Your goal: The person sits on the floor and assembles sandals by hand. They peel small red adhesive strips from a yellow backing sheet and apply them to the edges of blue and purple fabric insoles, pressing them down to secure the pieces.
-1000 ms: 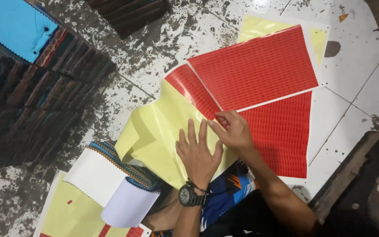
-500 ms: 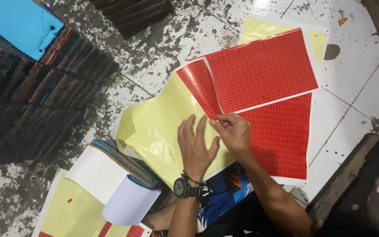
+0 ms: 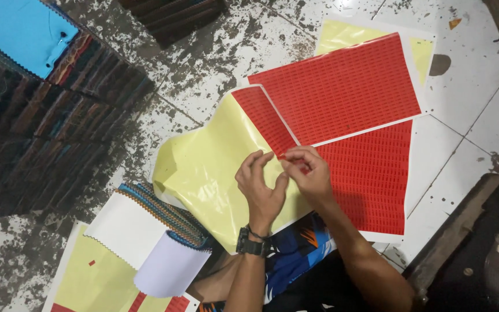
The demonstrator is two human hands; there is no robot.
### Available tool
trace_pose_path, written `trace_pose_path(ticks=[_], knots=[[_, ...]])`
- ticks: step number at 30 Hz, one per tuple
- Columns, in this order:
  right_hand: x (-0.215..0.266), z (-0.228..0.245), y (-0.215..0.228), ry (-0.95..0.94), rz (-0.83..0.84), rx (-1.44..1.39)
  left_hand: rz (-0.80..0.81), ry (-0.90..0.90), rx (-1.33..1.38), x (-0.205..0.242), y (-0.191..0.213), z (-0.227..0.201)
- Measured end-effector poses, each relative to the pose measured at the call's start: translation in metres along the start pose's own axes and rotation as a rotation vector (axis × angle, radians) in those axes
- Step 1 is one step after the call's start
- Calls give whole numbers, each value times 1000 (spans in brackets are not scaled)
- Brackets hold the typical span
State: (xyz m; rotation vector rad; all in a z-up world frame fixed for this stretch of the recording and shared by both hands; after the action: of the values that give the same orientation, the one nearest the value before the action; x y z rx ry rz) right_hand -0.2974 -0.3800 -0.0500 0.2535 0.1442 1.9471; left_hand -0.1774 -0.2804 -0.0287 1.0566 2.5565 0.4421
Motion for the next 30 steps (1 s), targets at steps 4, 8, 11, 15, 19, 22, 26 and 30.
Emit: trace_pose_path(ticks=[4,8,11,15,19,22,26,30], knots=[[-1,-30,-3,-28,90,-74,-38,185,170,-1,1,6],[-1,-6,-2,-111,34,-25,-96,282,212,0,5,8],[-9,-5,0,-118,-20,135,-112,187,158,1,4,10],[-20,-16,-3,-64,-26,361,-90,-80,-130,8,-2,6],[-13,-4,-3,-40,-101,331,-98,-142,-164,8,-1,-6],[-9,0,-1,-86,-140,324,-138,-240,-172,6,0,-17],[-2,-3,-6,-199,-15,-71,-129,-30,166,-3,8,-10],[-5,-38,-9,-150,161,-159,-179,183,387,-5,7,-1]])
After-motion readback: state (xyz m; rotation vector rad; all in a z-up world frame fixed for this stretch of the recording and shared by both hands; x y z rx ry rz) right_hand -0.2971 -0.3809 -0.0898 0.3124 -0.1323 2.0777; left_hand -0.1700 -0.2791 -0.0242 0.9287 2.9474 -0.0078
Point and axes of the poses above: each hand's wrist, its own x-axis away from the middle knuckle, its own y-axis out of the back of the hand, z = x × y, the point moved 8 cm from there along -x, towards the middle knuckle, and after that the axes turned 7 degrees about -y, right-handed, at the moved point
